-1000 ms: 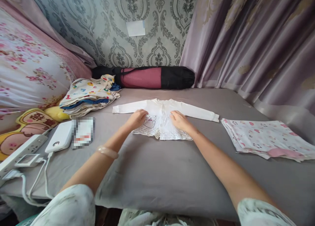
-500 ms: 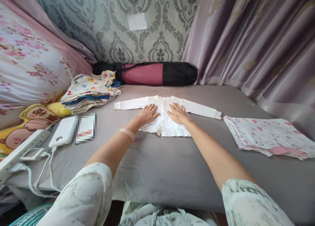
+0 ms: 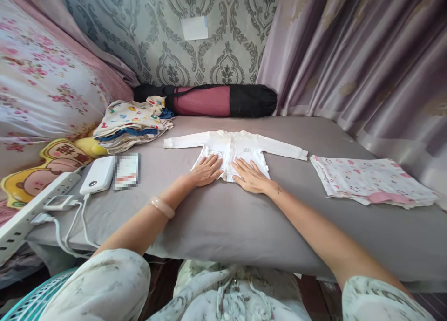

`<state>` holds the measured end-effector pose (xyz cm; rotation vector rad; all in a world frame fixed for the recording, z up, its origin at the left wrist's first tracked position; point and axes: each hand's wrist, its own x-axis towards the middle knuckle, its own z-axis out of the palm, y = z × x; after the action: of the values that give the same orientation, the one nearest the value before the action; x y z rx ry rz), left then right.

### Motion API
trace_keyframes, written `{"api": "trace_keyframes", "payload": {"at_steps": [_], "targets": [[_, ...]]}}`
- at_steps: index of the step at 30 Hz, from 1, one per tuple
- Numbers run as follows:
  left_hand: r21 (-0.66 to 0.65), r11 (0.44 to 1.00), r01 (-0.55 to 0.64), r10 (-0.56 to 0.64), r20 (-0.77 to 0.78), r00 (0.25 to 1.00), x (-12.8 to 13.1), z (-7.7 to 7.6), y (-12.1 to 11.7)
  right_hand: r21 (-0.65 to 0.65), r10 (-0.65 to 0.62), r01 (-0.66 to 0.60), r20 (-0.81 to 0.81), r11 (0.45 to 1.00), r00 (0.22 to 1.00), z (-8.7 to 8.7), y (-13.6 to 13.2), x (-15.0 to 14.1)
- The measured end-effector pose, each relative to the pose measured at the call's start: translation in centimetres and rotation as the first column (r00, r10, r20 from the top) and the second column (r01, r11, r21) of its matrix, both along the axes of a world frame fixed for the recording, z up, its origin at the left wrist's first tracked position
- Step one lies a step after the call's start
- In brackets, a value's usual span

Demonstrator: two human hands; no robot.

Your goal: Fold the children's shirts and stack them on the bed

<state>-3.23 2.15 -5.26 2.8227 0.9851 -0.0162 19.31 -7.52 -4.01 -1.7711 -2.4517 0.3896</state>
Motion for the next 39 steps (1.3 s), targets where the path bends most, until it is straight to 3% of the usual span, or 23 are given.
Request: {"api": "trace_keyframes", "payload": {"at_steps": [5, 9, 13, 16, 23, 27, 31, 34, 36, 39], "targets": [[-0.040, 0.999, 0.012, -0.012, 0.010, 1.000, -0.9, 0.2, -2.7, -0.030, 0.055, -0.057, -0.059, 0.998, 0.997, 0.7, -3.2, -0.8], [0.019, 0.998, 0.060, -0.062, 0.115, 0.991, -1.5, 1.0, -4.6, 0.011, 0.088, -0.087, -0.102, 0.996, 0.991, 1.5, -4.9, -1.4], [0.094, 0.991, 0.092, -0.113, 0.260, 0.959, -0.8, 1.4, -5.0, 0.139, 0.066, -0.045, -0.155, 0.989, 0.986, 1.9, -4.2, -1.9], [0.123, 0.983, 0.137, -0.166, 0.280, 0.945, 0.4, 1.5, -4.7, 0.179, 0.004, 0.024, -0.152, 0.984, 0.988, 2.0, -2.8, -2.3], [0.043, 0.999, 0.015, -0.025, 0.255, 0.967, 1.3, 1.5, -4.0, 0.263, 0.041, -0.044, 0.018, 0.964, 0.999, 1.5, -2.2, -2.6], [-0.019, 1.000, 0.016, -0.008, 0.327, 0.945, 0.9, 1.3, -3.5, 0.263, -0.040, 0.100, -0.223, 0.959, 0.974, 1.2, -1.7, -2.1], [-0.052, 0.998, -0.023, 0.041, 0.385, 0.922, 1.3, 1.8, -3.8, 0.097, -0.250, 0.355, -0.543, 0.930, 0.802, 1.2, 0.3, -1.1], [-0.018, 0.994, -0.104, 0.102, 0.414, 0.905, 2.1, 2.4, -4.4, 0.020, -0.320, 0.437, -0.652, 0.899, 0.687, 1.6, 1.4, -0.4], [0.037, 0.989, -0.140, 0.113, 0.409, 0.905, 2.6, 2.7, -4.9, 0.030, -0.297, 0.429, -0.678, 0.903, 0.672, 1.9, 1.5, -0.3], [0.094, 0.988, -0.125, 0.089, 0.317, 0.944, 3.2, 2.8, -5.6, 0.077, -0.248, 0.376, -0.628, 0.923, 0.738, 2.4, 0.9, -0.7]]}}
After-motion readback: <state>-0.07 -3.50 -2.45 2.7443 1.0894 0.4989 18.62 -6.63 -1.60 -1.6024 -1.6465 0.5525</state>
